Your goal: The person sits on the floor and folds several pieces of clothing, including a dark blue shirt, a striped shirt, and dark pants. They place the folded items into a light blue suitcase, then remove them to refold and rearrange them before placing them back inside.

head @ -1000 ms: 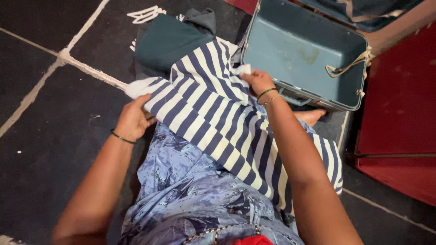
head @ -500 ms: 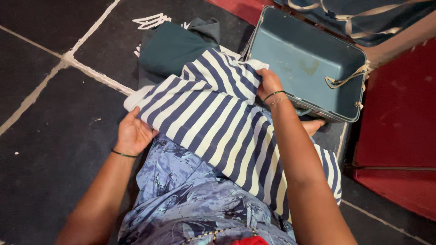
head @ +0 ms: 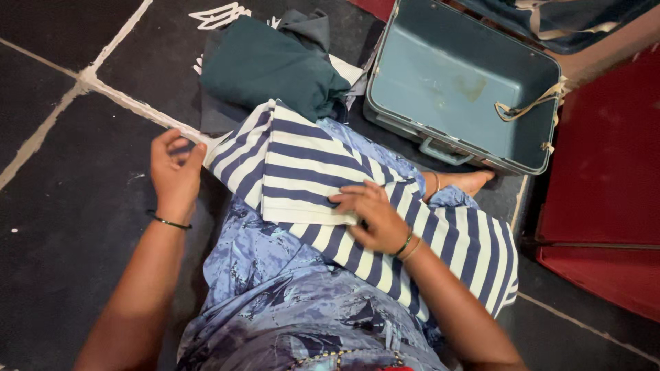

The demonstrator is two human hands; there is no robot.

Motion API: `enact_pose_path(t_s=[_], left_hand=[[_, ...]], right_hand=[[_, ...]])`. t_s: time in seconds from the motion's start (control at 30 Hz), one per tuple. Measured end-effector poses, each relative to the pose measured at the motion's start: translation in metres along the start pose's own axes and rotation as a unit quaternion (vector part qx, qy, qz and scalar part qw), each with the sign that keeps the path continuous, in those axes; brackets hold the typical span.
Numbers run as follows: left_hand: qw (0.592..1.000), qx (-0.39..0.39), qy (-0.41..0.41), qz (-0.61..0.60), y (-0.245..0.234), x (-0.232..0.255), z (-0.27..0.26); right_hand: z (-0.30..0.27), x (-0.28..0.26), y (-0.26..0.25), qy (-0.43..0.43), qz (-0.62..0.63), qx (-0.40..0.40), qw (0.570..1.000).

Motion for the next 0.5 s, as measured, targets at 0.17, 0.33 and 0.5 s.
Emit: enact_pose_path(t_s=[0.17,0.33,0.5], left_hand=[[0.983,-0.169,-0.071,-0.010,0.053,0.026,0.012],[0.947,-0.294,-0.101,0.085,0.115,0.047,0.037],[0.935,-0.292,-0.191,-0.061,0.143,0.051,0.055]], right_hand=[[-0.006,-0.015,-0.001,-0.034,-0.071,0.096,0.992],[-0.010,-0.022,-0.006,-0.040,-0.071,0.136,0.987],[-0.010,-0.037,0.014,-0.015,-0.030,0.129,0.991]])
Point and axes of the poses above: each hand's wrist, its own z-axis towards the middle knuckle, its own y-axis out of the palm, x = y × z, the point moved 5 cm from there along z, towards the middle knuckle, and after that the axes turned 8 degrees about y, right-handed, at the moved point
